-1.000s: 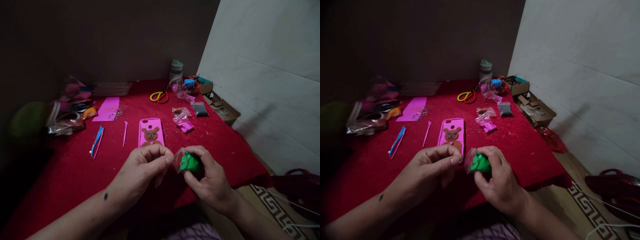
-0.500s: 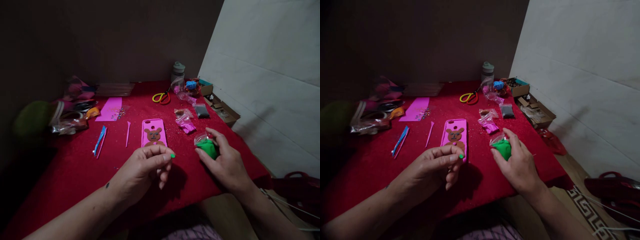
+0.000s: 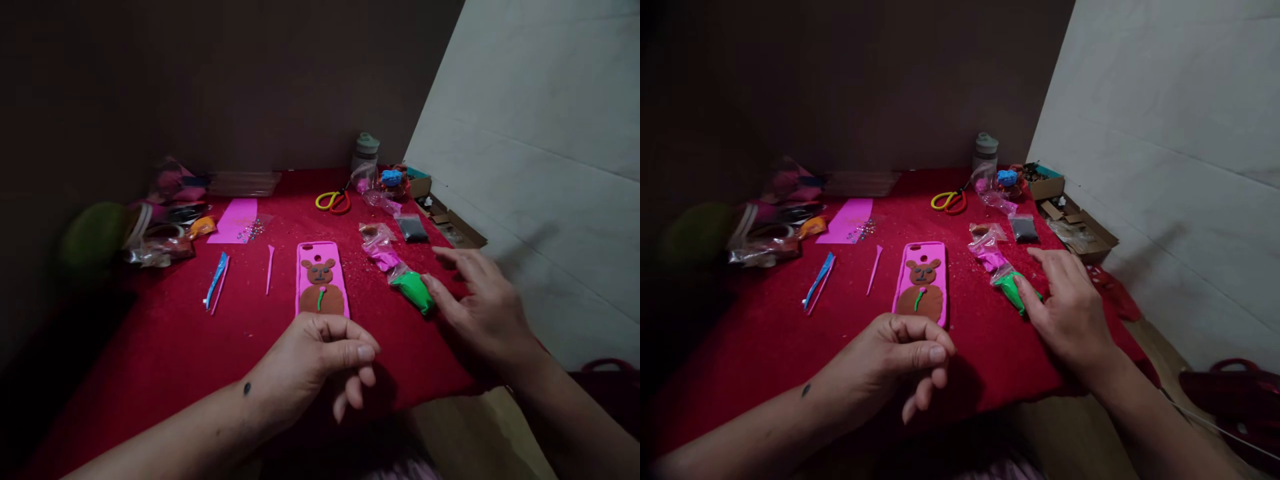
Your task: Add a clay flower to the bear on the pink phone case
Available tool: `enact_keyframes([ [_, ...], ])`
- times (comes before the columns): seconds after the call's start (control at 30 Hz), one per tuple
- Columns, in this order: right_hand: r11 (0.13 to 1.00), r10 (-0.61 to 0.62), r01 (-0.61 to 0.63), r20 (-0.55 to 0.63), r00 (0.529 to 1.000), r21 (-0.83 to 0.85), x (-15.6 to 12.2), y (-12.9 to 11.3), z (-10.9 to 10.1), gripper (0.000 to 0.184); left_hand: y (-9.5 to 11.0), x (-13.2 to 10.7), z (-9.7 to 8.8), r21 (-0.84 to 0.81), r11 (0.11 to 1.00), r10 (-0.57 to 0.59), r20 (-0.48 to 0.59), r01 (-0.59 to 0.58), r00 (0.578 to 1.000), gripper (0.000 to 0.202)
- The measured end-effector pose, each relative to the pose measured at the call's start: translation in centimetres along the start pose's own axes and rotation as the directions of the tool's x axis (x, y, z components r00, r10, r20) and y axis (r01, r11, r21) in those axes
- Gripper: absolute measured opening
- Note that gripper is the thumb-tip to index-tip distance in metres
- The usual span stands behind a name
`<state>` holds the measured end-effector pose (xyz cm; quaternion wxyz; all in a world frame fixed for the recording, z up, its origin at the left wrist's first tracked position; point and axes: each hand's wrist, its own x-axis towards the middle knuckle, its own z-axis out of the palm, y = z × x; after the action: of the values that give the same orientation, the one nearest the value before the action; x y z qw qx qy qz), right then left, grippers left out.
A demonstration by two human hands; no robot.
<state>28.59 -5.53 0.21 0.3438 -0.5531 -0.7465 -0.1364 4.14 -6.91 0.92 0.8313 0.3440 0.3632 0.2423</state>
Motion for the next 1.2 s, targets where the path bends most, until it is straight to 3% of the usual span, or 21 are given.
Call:
enact_keyframes([
  [0.13, 0.964, -0.056, 0.047, 0.026, 0.998, 0.262, 1.4, -2.5, -1.2, 0.019, -0.4, 0.0, 0.1, 0.002, 1.0, -0.03, 0.067, 0.03, 0.997, 0.017],
  [0.27, 0.896, -0.163, 0.144, 0.007, 0.987, 0.42, 3.5, -4.7, -0.1, 0.018, -0.3, -0.4, 0.1, -0.007, 0.999, -0.033, 0.076, 0.034, 0.997, 0.016],
  [0.4, 0.827, -0.297, 0.308, -0.099, 0.95, 0.471, 5.6, -5.9, 2.3, 0.013, 0.6, -0.8, -0.5, -0.017, 0.991, 0.13, -0.007, -0.131, 0.991, 0.017],
  [0.5, 0.787, -0.318, 0.348, -0.149, 0.936, 0.51, 6.2, -6.0, 3.9, 0.014, 1.4, -0.7, -1.2, -0.02, 0.97, 0.241, -0.07, -0.243, 0.968, 0.023],
  [0.67, 0.759, -0.379, 0.409, -0.168, 0.91, 0.506, 5.3, -5.0, 5.1, 0.019, 2.1, -0.3, -2.2, -0.131, 0.96, 0.247, -0.022, -0.248, 0.969, 0.02],
  [0.87, 0.715, -0.386, 0.383, -0.127, 0.914, 0.585, 4.6, -4.8, 4.7, 0.019, 2.3, 0.0, -2.5, -0.244, 0.946, 0.226, 0.035, -0.211, 0.973, 0.016],
  [1.2, 0.689, -0.431, 0.386, -0.081, 0.899, 0.614, 4.2, -5.4, 4.1, 0.018, 2.0, 0.2, -3.1, -0.275, 0.939, 0.228, 0.051, -0.205, 0.972, 0.012],
])
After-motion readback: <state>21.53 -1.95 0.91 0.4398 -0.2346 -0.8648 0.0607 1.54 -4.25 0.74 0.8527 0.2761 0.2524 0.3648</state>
